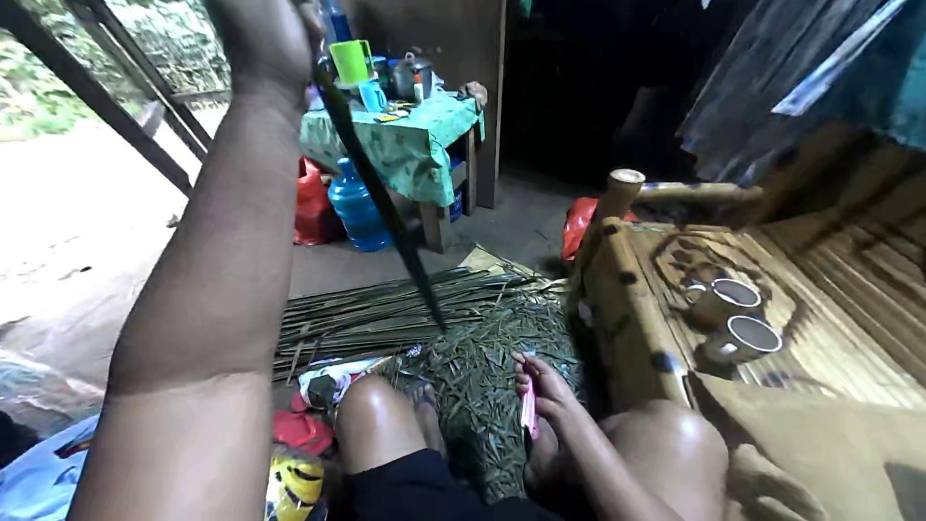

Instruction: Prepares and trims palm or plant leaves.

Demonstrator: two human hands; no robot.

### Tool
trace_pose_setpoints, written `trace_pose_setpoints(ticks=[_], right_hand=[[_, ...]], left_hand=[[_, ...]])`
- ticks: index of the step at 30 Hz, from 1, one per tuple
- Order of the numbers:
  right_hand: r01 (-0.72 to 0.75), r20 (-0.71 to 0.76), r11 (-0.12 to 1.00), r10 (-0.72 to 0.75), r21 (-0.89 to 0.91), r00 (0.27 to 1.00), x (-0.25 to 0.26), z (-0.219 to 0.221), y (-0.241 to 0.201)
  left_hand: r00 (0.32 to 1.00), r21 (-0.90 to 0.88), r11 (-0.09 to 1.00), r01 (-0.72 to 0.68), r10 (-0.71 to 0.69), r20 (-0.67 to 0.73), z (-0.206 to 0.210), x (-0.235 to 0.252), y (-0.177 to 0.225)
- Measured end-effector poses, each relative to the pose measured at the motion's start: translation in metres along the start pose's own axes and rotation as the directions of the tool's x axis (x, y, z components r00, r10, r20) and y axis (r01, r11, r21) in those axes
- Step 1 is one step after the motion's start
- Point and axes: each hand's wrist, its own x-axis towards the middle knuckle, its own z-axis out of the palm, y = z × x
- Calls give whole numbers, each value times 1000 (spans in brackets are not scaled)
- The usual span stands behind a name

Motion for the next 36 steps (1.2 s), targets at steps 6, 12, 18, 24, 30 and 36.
trace_pose_setpoints(ticks=[6,12,18,24,30,36], right_hand=[[108,-46,992,-111,-59,993,-12,4,-40],[204,-119,974,-215,-96,969,-14,-9,-90],[260,-56,946,-275,-192,960,4,-12,-115],[316,106,871,-298,-375,949,26,14,-142],[388,18,807,-425,-445,905,44,21,-176],[381,12,844,-407,-377,913,59,13,-185]], left_hand=[[799,299,934,-194,-27,601,112,-50,-27],[476,242,948,-209,-117,871,161,-211,-143],[244,446,883,-149,-404,882,154,-307,-210],[172,408,910,-67,-393,904,158,-319,-212],[115,441,896,-42,-435,893,157,-313,-212],[38,491,869,62,-494,869,164,-305,-214]])
